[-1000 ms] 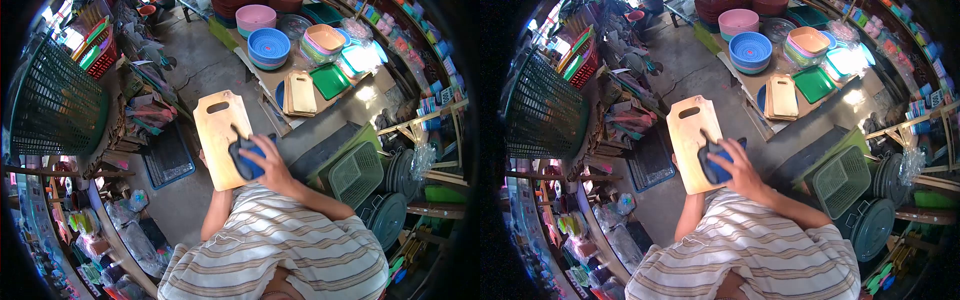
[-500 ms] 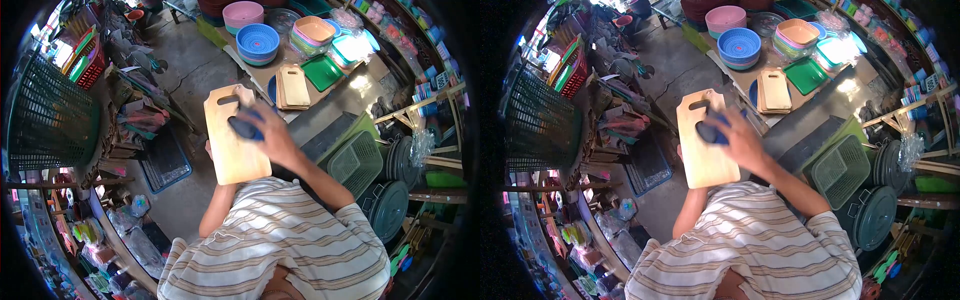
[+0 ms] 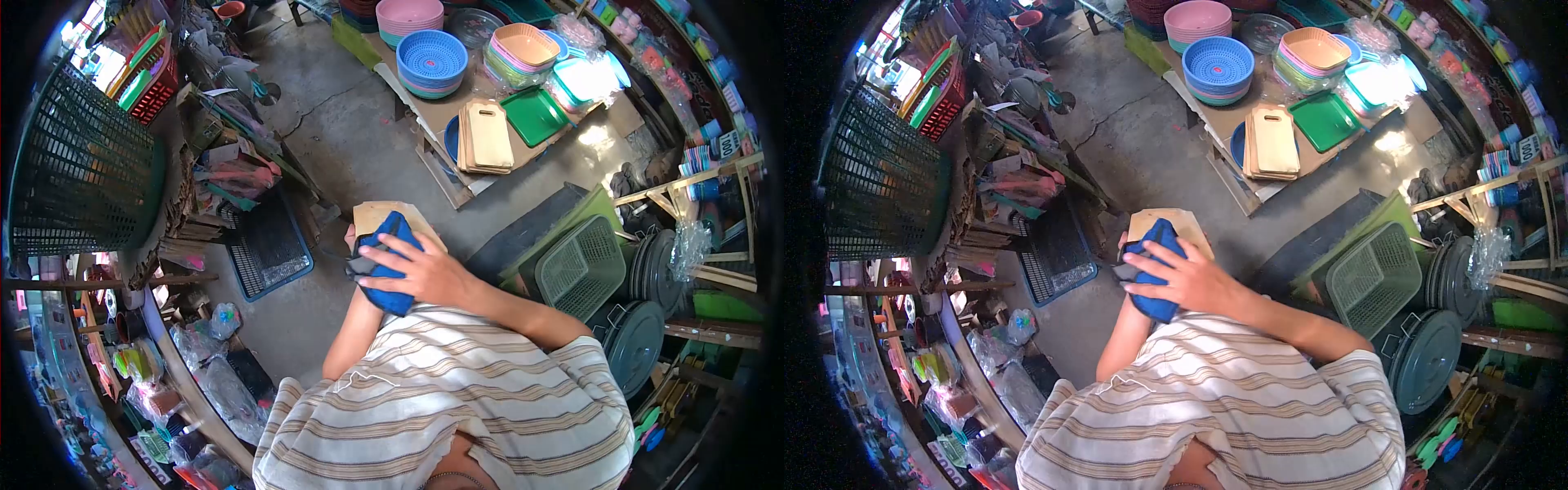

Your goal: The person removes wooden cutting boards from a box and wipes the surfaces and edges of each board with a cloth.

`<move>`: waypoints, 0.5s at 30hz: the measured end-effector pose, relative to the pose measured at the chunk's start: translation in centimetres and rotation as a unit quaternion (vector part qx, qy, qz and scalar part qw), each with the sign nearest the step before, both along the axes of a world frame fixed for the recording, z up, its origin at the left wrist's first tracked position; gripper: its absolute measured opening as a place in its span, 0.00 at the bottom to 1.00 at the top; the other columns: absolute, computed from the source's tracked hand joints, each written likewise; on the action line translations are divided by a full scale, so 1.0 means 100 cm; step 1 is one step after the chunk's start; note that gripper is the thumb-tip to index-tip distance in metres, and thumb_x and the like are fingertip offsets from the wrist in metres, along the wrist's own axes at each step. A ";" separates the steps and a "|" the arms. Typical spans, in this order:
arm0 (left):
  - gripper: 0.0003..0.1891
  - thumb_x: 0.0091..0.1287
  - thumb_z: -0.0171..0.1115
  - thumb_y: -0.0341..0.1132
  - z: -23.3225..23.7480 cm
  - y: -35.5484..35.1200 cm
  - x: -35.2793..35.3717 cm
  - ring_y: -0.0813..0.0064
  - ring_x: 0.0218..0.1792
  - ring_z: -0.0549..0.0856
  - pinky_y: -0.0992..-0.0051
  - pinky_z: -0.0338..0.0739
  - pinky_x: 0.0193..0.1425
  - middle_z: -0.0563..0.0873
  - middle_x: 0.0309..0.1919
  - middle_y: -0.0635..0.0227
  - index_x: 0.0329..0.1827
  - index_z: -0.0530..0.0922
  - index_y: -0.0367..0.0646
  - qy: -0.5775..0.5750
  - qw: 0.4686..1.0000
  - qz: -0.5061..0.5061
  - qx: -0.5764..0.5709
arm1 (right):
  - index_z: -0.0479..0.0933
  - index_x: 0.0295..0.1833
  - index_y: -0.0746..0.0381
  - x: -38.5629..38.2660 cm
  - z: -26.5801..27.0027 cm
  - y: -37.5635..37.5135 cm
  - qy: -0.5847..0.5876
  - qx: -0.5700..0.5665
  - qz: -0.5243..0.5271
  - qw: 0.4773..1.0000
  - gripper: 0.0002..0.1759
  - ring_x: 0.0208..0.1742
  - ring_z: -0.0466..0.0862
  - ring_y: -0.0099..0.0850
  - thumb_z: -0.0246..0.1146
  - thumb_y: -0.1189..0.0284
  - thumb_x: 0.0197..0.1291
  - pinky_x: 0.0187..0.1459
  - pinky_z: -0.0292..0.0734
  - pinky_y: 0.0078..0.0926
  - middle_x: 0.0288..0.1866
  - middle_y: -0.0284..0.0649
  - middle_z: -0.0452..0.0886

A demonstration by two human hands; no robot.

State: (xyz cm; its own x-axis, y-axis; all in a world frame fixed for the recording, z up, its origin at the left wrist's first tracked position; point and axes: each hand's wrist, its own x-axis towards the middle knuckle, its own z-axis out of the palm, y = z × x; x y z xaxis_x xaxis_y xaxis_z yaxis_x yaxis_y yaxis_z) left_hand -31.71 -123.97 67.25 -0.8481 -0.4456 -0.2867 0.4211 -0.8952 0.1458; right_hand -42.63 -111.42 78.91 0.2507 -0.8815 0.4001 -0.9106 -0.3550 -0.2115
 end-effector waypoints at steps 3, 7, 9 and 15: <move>0.35 0.78 0.43 0.60 -0.009 -0.020 -0.001 0.53 0.63 0.87 0.52 0.81 0.72 0.87 0.65 0.55 0.72 0.78 0.41 -0.047 0.998 0.045 -0.027 | 0.79 0.76 0.39 -0.030 -0.006 0.023 -0.050 0.061 0.028 0.996 0.32 0.76 0.77 0.44 0.66 0.67 0.65 0.67 0.77 0.49 0.83 0.41 0.72; 0.32 0.77 0.50 0.53 0.033 -0.023 -0.002 0.54 0.63 0.88 0.54 0.81 0.74 0.88 0.65 0.52 0.75 0.77 0.38 0.027 0.996 0.084 -0.003 | 0.80 0.75 0.50 -0.071 -0.013 0.034 -0.266 0.084 -0.135 0.951 0.37 0.71 0.81 0.50 0.74 0.64 0.57 0.75 0.70 0.54 0.73 0.49 0.81; 0.32 0.78 0.50 0.53 0.036 -0.023 0.000 0.54 0.61 0.89 0.55 0.82 0.72 0.88 0.65 0.53 0.75 0.77 0.38 0.123 0.992 0.037 -0.007 | 0.77 0.78 0.52 -0.064 0.009 0.031 -0.133 0.026 -0.190 0.972 0.43 0.71 0.82 0.47 0.76 0.60 0.54 0.79 0.62 0.62 0.75 0.45 0.81; 0.44 0.72 0.50 0.71 0.093 0.022 -0.015 0.49 0.71 0.81 0.47 0.74 0.78 0.75 0.78 0.50 0.83 0.68 0.48 0.034 0.998 -0.001 -0.047 | 0.73 0.82 0.42 0.002 0.005 0.023 -0.104 0.074 -0.051 0.991 0.52 0.85 0.66 0.50 0.80 0.51 0.47 0.82 0.51 0.70 0.88 0.44 0.65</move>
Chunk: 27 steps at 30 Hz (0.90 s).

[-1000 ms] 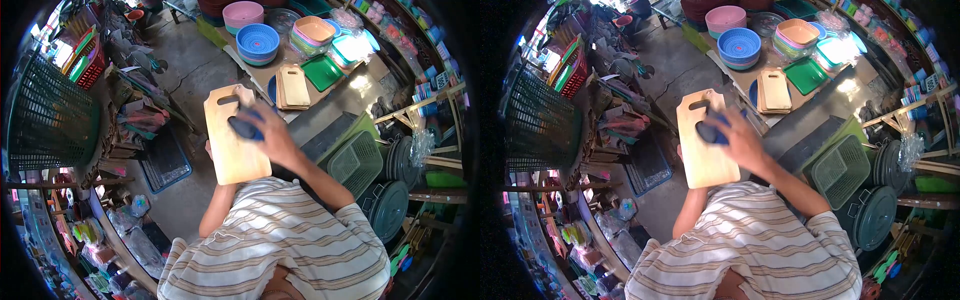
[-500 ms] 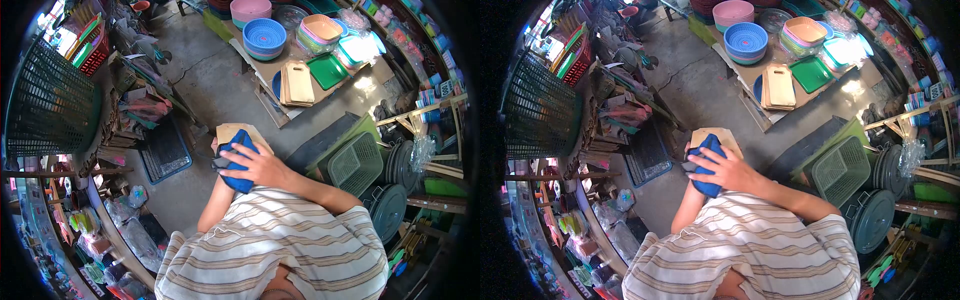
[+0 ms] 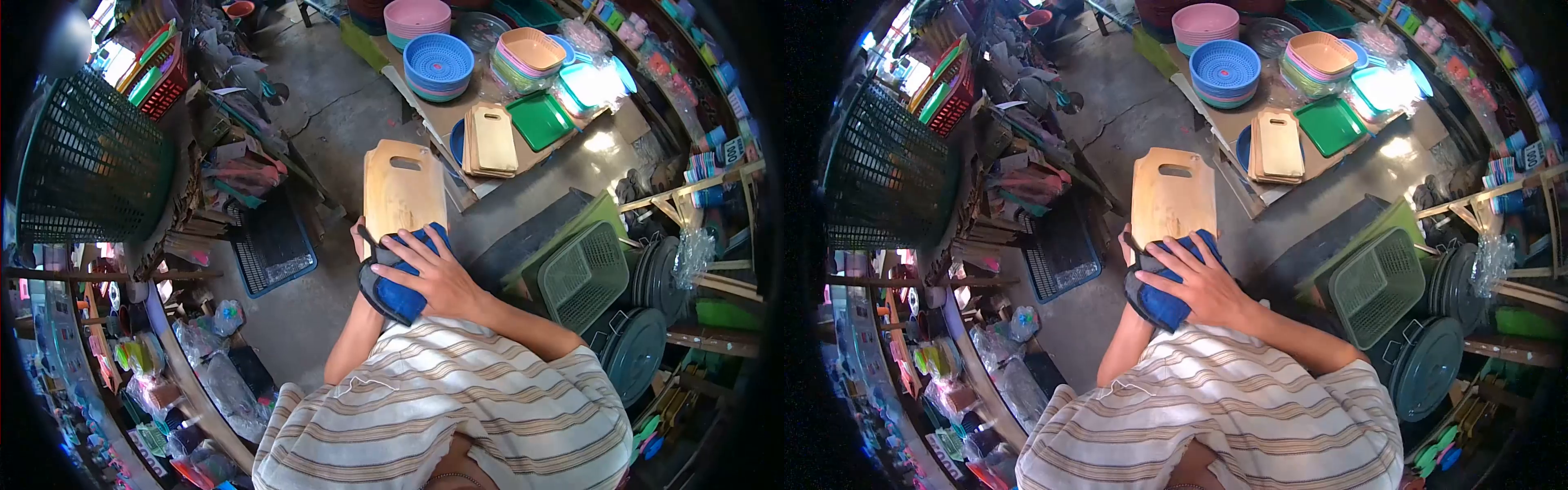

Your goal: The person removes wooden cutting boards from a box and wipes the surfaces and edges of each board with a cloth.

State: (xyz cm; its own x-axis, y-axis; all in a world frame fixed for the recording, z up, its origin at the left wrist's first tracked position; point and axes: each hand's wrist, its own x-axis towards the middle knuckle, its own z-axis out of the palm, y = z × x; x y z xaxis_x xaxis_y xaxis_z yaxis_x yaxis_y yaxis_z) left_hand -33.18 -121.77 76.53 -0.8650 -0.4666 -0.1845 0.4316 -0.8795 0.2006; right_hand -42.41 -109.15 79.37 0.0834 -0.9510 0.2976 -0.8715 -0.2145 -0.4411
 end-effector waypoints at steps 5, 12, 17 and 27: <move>0.46 0.74 0.45 0.71 -0.031 0.003 0.016 0.49 0.77 0.75 0.47 0.69 0.83 0.70 0.82 0.54 0.86 0.64 0.49 0.038 0.997 -0.028 0.063 | 0.73 0.81 0.39 -0.035 -0.001 -0.018 -0.022 -0.021 -0.076 0.997 0.52 0.86 0.63 0.54 0.81 0.56 0.45 0.82 0.54 0.67 0.88 0.47 0.63; 0.41 0.77 0.59 0.67 -0.071 0.018 -0.003 0.61 0.61 0.86 0.58 0.86 0.61 0.83 0.67 0.62 0.84 0.66 0.52 -0.250 0.912 -0.020 -0.326 | 0.69 0.83 0.55 -0.079 -0.024 -0.063 -0.244 -0.154 -0.239 0.927 0.41 0.84 0.66 0.54 0.73 0.66 0.65 0.82 0.61 0.49 0.84 0.53 0.68; 0.43 0.64 0.79 0.58 -0.088 0.004 -0.001 0.71 0.63 0.86 0.65 0.84 0.68 0.86 0.60 0.68 0.77 0.72 0.45 -0.131 0.982 -0.046 -0.130 | 0.82 0.65 0.65 -0.027 -0.036 -0.037 -0.601 0.128 -0.232 0.754 0.29 0.57 0.84 0.28 0.52 0.50 0.86 0.62 0.80 0.33 0.56 0.38 0.87; 0.30 0.77 0.70 0.45 -0.055 -0.026 0.013 0.68 0.64 0.88 0.65 0.84 0.70 0.87 0.66 0.60 0.75 0.73 0.37 -0.203 0.961 -0.029 -0.183 | 0.73 0.77 0.69 -0.032 -0.016 0.018 -0.559 -0.007 -0.211 0.802 0.26 0.71 0.82 0.32 0.54 0.64 0.84 0.73 0.73 0.32 0.74 0.46 0.81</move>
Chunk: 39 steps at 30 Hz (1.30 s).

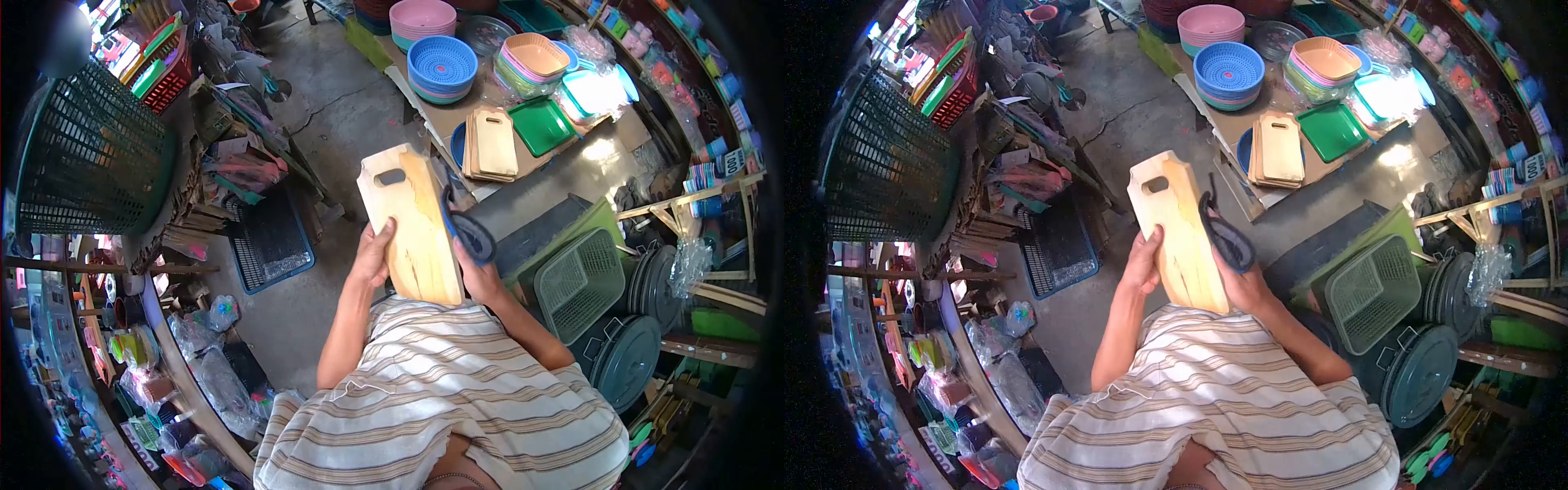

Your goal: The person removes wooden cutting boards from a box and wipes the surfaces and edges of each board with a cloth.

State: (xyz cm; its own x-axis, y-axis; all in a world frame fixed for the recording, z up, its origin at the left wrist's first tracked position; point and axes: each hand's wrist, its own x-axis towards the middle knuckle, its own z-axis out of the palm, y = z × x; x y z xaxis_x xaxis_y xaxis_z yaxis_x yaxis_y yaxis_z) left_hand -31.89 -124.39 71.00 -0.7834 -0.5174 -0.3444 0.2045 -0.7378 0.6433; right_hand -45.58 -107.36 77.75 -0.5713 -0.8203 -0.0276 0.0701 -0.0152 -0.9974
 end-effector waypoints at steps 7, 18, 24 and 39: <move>0.31 0.84 0.58 0.53 0.053 0.007 -0.007 0.73 0.67 0.82 0.66 0.78 0.71 0.83 0.69 0.61 0.80 0.69 0.40 -0.095 0.978 0.021 -0.184 | 0.65 0.86 0.51 -0.032 0.040 -0.018 0.407 0.068 -0.025 0.910 0.49 0.73 0.75 0.70 0.67 0.83 0.58 0.71 0.76 0.50 0.77 0.71 0.68; 0.38 0.89 0.37 0.59 0.039 0.027 -0.015 0.68 0.70 0.78 0.67 0.69 0.77 0.81 0.71 0.55 0.77 0.70 0.28 -0.099 0.953 0.097 -0.269 | 0.63 0.87 0.45 -0.039 0.075 -0.085 0.571 0.091 -0.158 0.800 0.61 0.81 0.67 0.63 0.82 0.73 0.45 0.79 0.57 0.69 0.88 0.53 0.59; 0.37 0.88 0.41 0.61 0.056 0.004 -0.002 0.65 0.71 0.80 0.66 0.70 0.78 0.80 0.73 0.57 0.79 0.71 0.32 -0.047 0.959 0.205 -0.192 | 0.71 0.83 0.43 0.023 0.051 -0.050 0.648 0.120 0.037 0.752 0.39 0.86 0.63 0.58 0.67 0.65 0.64 0.82 0.49 0.74 0.89 0.48 0.61; 0.35 0.90 0.37 0.55 0.055 0.055 -0.013 0.66 0.56 0.85 0.65 0.74 0.68 0.89 0.55 0.53 0.61 0.81 0.27 -0.170 0.942 0.071 -0.281 | 0.72 0.82 0.39 -0.057 0.069 -0.085 0.579 0.055 -0.104 0.807 0.54 0.81 0.69 0.57 0.81 0.67 0.44 0.78 0.63 0.62 0.85 0.50 0.67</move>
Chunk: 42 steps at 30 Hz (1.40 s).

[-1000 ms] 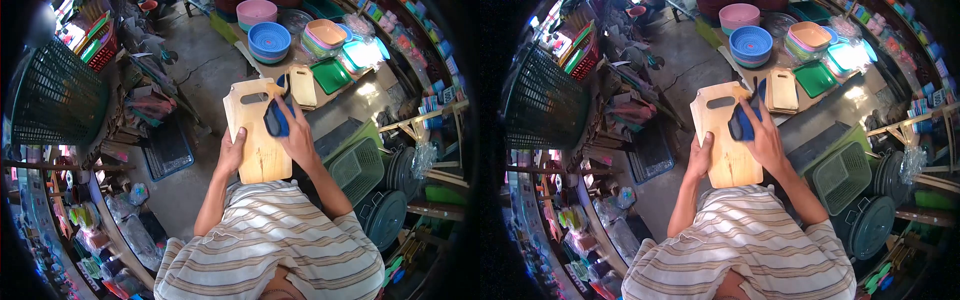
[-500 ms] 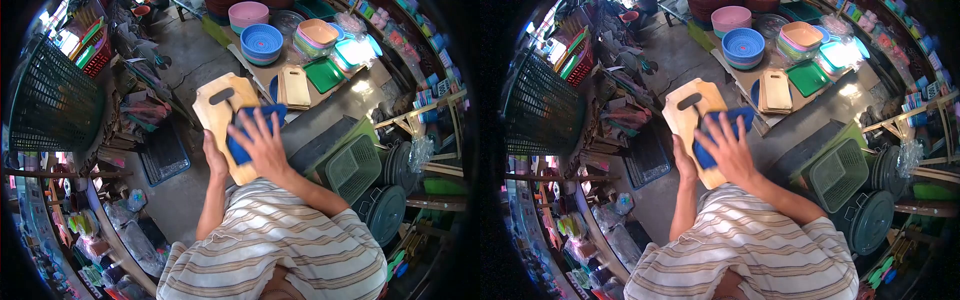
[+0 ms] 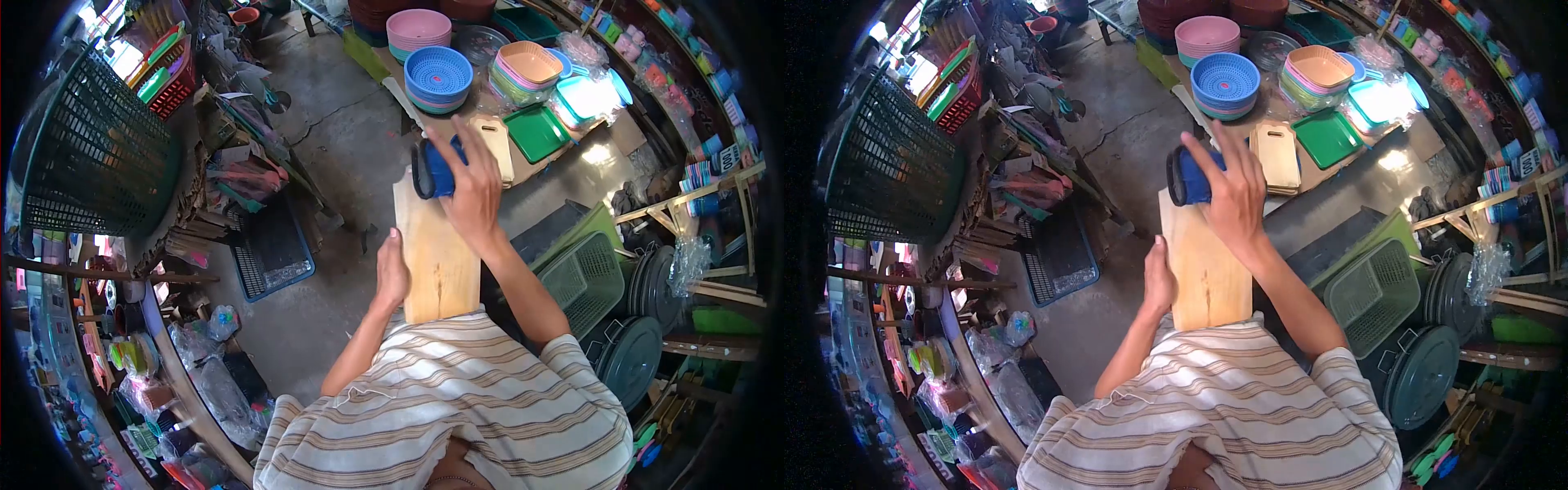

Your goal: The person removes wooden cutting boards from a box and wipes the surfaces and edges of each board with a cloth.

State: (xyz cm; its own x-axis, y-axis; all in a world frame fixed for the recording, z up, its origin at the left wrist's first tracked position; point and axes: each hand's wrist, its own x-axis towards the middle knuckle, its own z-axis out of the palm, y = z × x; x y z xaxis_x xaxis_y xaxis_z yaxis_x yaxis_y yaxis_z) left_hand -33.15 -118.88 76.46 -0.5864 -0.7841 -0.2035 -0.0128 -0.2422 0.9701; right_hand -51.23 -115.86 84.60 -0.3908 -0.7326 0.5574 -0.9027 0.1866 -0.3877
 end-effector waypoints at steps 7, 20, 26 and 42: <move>0.29 0.89 0.40 0.50 -0.031 -0.001 0.004 0.68 0.66 0.80 0.67 0.72 0.73 0.83 0.67 0.57 0.73 0.75 0.33 -0.010 0.998 -0.023 -0.059 | 0.68 0.84 0.49 0.057 -0.023 0.007 0.010 0.109 0.095 0.989 0.49 0.89 0.55 0.58 0.75 0.66 0.54 0.84 0.47 0.69 0.91 0.43 0.58; 0.43 0.80 0.44 0.69 -0.012 -0.036 0.033 0.52 0.72 0.80 0.56 0.71 0.81 0.79 0.75 0.51 0.83 0.67 0.41 0.260 0.906 0.006 0.335 | 0.78 0.74 0.59 0.098 -0.048 0.060 -0.065 0.148 0.268 0.950 0.43 0.88 0.60 0.48 0.77 0.66 0.47 0.87 0.43 0.62 0.82 0.39 0.72; 0.26 0.86 0.51 0.46 -0.054 -0.048 0.052 0.59 0.62 0.90 0.62 0.88 0.66 0.87 0.64 0.51 0.75 0.71 0.32 0.196 0.906 0.005 0.376 | 0.87 0.58 0.58 0.076 -0.068 0.094 -0.085 0.102 0.484 0.865 0.31 0.84 0.68 0.44 0.79 0.60 0.46 0.86 0.53 0.60 0.70 0.35 0.84; 0.28 0.85 0.58 0.45 -0.031 0.001 0.078 0.63 0.62 0.89 0.60 0.88 0.66 0.86 0.66 0.54 0.80 0.67 0.39 0.028 0.962 0.107 0.248 | 0.82 0.58 0.61 -0.036 -0.109 0.115 -0.221 -0.046 0.152 0.962 0.15 0.64 0.85 0.52 0.68 0.70 0.68 0.64 0.78 0.42 0.59 0.48 0.86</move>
State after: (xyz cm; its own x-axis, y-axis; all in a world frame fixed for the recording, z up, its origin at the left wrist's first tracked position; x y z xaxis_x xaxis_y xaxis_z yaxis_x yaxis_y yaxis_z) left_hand -25.33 -118.77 73.38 -0.4430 -0.7025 -0.5570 0.1386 -0.6675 0.7316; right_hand -54.80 -104.38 73.70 -0.3805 -0.8057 0.4540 -0.6537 -0.1129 -0.7483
